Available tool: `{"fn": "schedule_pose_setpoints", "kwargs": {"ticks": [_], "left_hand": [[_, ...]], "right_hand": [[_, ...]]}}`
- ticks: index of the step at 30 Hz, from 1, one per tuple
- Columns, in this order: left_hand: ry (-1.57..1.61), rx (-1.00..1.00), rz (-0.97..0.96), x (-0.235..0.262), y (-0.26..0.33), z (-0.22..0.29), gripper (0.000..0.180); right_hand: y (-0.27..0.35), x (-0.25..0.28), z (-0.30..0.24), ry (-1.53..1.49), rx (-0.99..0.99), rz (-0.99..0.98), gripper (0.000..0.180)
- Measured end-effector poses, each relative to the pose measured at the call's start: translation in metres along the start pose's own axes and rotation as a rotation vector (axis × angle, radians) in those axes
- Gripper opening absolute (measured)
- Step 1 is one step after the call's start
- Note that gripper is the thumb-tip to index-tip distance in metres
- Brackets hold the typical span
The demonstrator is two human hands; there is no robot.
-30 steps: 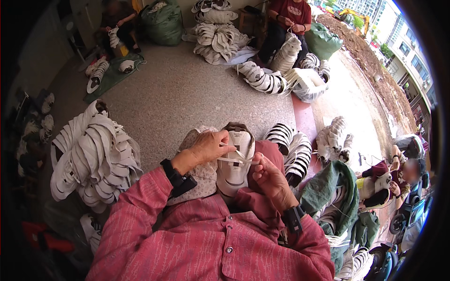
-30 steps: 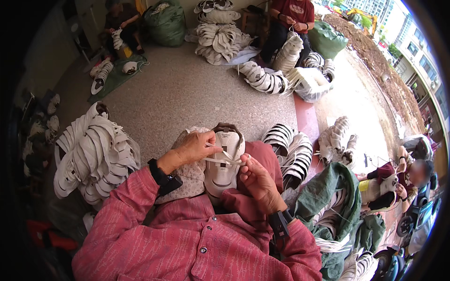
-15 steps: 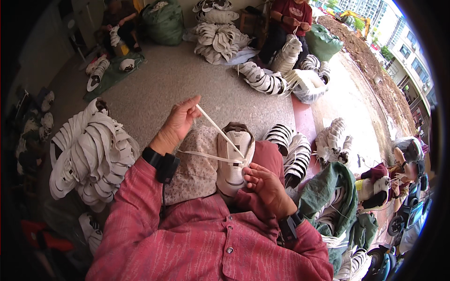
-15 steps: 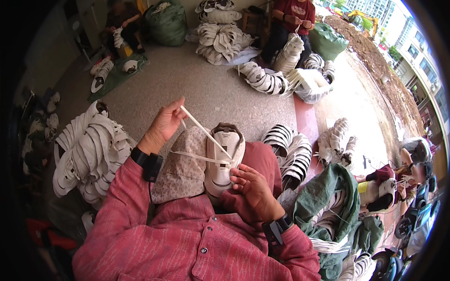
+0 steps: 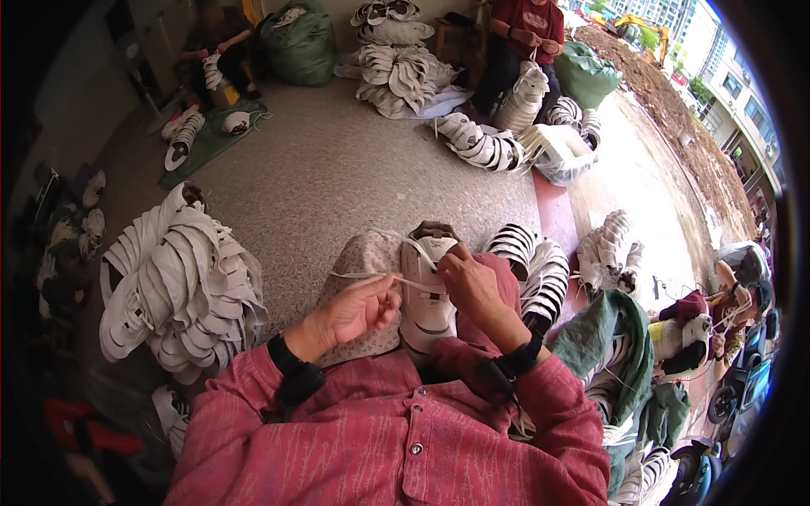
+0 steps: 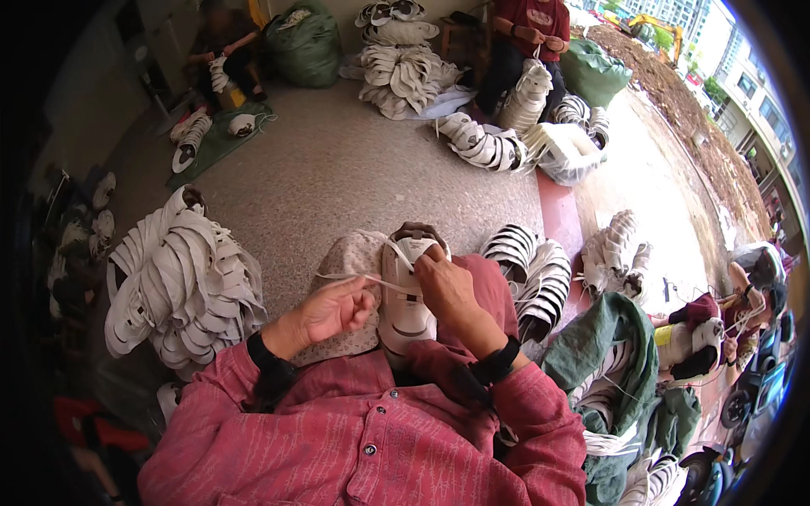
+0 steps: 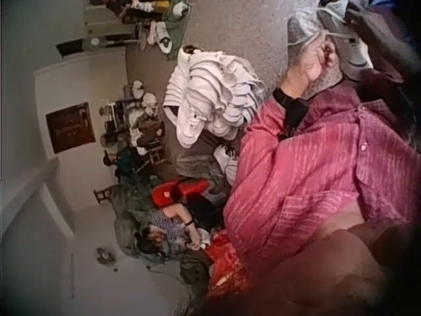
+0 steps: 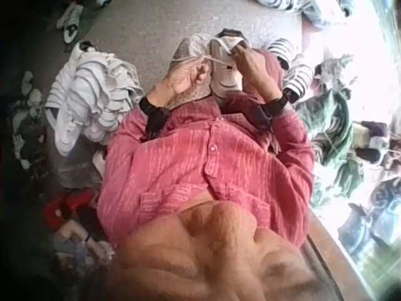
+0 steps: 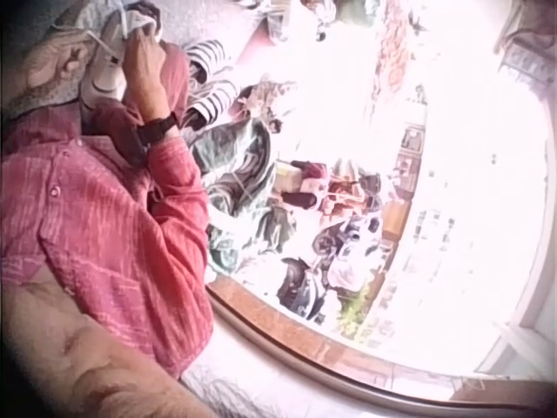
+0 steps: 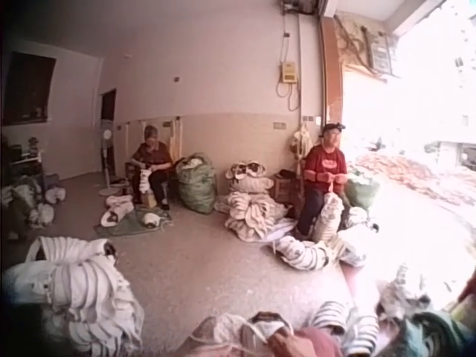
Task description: The person is threading laces through the eyelets of shoe uppers.
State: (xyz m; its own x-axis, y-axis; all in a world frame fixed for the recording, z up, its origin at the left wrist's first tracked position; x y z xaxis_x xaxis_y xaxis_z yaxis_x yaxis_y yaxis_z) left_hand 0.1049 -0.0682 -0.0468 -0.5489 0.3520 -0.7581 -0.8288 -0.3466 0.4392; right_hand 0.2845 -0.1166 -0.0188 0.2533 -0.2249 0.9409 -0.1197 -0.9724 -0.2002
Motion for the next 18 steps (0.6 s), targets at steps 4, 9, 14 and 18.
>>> {"fn": "schedule_pose_setpoints", "kwargs": {"ticks": [4,9,14,18], "left_hand": [[-0.096,-0.345,-0.244,-0.031,0.012,0.042,0.029],[-0.254,-0.507,-0.245,-0.032,0.038,0.101,0.033],[0.058,-0.71,-0.165,0.034,0.051,0.176,0.021],[0.183,-0.836,-0.019,0.111,0.08,0.22,0.019]], "right_hand": [[0.0,0.006,0.001,-0.172,0.051,0.13,0.01],[0.018,-0.012,0.018,-1.356,-0.313,-0.215,0.011],[0.038,0.026,0.065,-1.755,-0.392,0.116,0.014],[0.091,0.074,0.153,-1.871,-0.35,0.47,0.015]]}}
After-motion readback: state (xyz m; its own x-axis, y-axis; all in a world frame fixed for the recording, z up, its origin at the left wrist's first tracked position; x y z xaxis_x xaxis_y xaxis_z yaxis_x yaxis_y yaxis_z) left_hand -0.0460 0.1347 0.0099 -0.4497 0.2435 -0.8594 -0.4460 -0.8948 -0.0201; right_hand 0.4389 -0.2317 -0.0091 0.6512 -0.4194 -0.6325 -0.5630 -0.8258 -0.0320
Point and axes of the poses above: each hand's wrist, its own y-axis away from the middle knuckle, its own x-axis out of the back of the hand, z = x × y, the point moved 6 cm from there along -y, towards the middle knuckle, and after that the axes turned 9 degrees about y, right-handed, at the moved point
